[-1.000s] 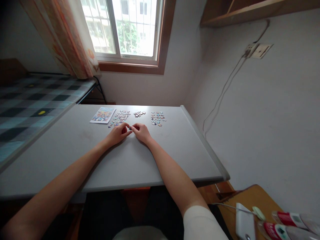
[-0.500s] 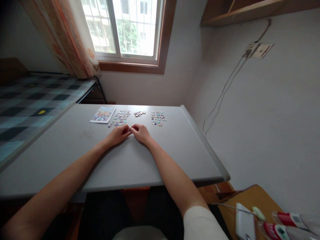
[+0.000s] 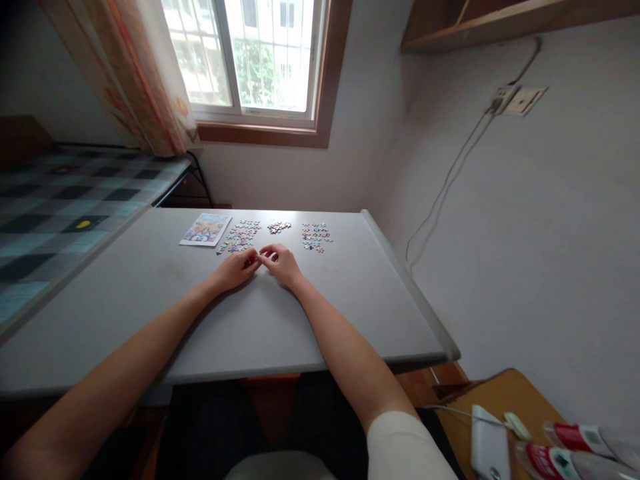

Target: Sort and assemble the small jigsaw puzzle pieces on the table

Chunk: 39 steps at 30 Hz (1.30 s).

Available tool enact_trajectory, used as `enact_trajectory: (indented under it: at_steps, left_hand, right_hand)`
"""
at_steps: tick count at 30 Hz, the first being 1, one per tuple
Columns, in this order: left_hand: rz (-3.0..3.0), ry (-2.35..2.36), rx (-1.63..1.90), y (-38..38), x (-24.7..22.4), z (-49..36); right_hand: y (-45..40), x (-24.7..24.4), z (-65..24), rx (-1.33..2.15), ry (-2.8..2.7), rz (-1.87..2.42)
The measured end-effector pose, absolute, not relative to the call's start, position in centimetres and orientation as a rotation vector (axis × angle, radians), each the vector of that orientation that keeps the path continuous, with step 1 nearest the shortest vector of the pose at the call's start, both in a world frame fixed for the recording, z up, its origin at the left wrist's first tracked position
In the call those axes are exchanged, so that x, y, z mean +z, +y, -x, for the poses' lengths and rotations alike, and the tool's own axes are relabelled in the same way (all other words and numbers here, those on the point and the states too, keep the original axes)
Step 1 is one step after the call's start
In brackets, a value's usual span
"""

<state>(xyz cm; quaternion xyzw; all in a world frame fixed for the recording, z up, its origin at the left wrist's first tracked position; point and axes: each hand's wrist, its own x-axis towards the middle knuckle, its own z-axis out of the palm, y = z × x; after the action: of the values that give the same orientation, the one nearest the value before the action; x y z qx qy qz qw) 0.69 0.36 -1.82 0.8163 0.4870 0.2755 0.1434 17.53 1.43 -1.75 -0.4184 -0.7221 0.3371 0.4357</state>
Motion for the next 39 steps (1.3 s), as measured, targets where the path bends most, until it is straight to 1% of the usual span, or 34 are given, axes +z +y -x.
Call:
enact_trajectory:
  at_steps: [4, 11, 15, 19, 22, 27, 34, 39]
  left_hand:
    - [-2.375, 1.394, 0.784, 0.3, -1.8, -0.7]
    - [-2.312, 1.391, 0.796, 0.3, -1.7, -0.8]
    - [-2.318, 1.38, 0.78, 0.3, -1.7, -0.7]
    - [-2.349, 1.352, 0.765, 0.2, -1.5, -0.7]
    - [-2.373, 1.331, 0.761, 0.1, -1.3, -0.7]
    - [-2.396, 1.329, 0.743, -0.1, -1.2, -0.8]
    - [-2.425, 1.354, 0.73, -0.2, -1.1, -1.0]
    - [-2.429, 1.361, 0.705, -0.3, -0.9, -1.1]
  right_hand:
    - [1.4, -1.7, -17.6, 0.86, -1.795, 0.964]
    - [2.2, -2.0, -18.0, 0.885, -1.724, 0.941]
    - [3.5, -1.2, -18.6, 0.873, -1.651, 0.985]
    - [6.3, 0.4, -18.7, 0.852, -1.666, 1.118]
    - [9.0, 1.6, -18.1, 0.755, -1.742, 1.217]
    - [12.8, 2.8, -16.4, 0.606, -1.825, 1.507]
    - [15.7, 2.3, -13.9, 0.468, -1.883, 1.748]
    - [16.3, 1.4, -12.8, 0.403, -1.853, 1.954]
